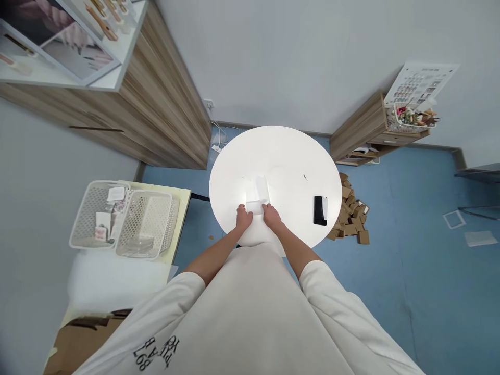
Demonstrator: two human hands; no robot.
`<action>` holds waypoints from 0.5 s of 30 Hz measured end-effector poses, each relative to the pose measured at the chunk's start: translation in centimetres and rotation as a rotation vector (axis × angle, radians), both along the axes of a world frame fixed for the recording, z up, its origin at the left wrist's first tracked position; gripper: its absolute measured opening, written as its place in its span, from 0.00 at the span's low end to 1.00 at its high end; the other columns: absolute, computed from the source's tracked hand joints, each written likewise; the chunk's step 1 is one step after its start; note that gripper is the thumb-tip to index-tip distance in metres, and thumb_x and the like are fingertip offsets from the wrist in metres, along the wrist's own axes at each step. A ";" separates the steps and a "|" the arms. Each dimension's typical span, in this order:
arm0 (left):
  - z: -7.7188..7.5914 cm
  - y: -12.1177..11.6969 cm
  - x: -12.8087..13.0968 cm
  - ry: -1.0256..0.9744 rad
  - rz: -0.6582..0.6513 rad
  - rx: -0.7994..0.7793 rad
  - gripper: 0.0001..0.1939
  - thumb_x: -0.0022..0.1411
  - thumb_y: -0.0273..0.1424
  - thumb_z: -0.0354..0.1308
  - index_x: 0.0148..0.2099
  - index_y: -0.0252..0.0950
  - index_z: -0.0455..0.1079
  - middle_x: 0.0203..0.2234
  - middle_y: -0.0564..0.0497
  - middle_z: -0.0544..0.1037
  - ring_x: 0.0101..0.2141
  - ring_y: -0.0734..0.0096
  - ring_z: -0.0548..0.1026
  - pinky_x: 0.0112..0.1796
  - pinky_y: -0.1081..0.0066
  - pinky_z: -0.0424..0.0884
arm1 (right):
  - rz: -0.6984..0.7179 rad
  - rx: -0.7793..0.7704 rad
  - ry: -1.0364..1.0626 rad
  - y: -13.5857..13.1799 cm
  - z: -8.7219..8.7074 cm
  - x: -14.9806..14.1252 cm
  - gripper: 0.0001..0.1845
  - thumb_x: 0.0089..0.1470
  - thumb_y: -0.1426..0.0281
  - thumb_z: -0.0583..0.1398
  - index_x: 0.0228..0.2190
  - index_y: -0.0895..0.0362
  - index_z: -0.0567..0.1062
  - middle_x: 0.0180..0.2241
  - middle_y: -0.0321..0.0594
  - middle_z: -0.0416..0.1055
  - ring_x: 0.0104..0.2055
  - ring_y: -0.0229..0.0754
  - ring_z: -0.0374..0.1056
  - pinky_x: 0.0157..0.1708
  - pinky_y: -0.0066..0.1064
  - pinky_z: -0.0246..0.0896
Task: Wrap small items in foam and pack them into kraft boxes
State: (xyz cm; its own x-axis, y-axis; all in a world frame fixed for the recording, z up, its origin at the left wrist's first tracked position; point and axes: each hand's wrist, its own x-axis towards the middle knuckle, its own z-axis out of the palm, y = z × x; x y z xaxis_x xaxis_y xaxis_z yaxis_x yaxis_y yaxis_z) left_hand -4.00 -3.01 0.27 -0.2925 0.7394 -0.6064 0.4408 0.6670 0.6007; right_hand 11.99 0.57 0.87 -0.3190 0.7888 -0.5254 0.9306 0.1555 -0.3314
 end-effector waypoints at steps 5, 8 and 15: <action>-0.3 1.3 -0.2 -0.052 0.093 -0.071 0.24 0.63 0.31 0.59 0.58 0.39 0.55 0.59 0.38 0.64 0.51 0.58 0.73 0.45 0.64 0.71 | -0.032 -0.002 -0.009 0.8 -0.2 -0.5 0.31 0.62 0.77 0.52 0.66 0.59 0.57 0.55 0.55 0.66 0.51 0.52 0.66 0.49 0.37 0.61; -0.8 1.8 -0.5 -0.037 0.078 -0.161 0.26 0.62 0.33 0.59 0.59 0.38 0.55 0.54 0.37 0.71 0.51 0.54 0.74 0.44 0.62 0.71 | -0.034 0.022 -0.005 0.6 -0.6 -0.8 0.33 0.61 0.77 0.54 0.66 0.59 0.57 0.56 0.56 0.64 0.54 0.54 0.64 0.52 0.39 0.60; -1.4 2.8 -1.3 -0.050 0.026 -0.248 0.20 0.61 0.40 0.60 0.51 0.39 0.61 0.44 0.44 0.76 0.44 0.57 0.78 0.38 0.65 0.70 | -0.084 -0.012 0.038 0.9 -0.5 -0.6 0.32 0.61 0.75 0.53 0.65 0.59 0.59 0.55 0.54 0.66 0.53 0.52 0.66 0.50 0.37 0.62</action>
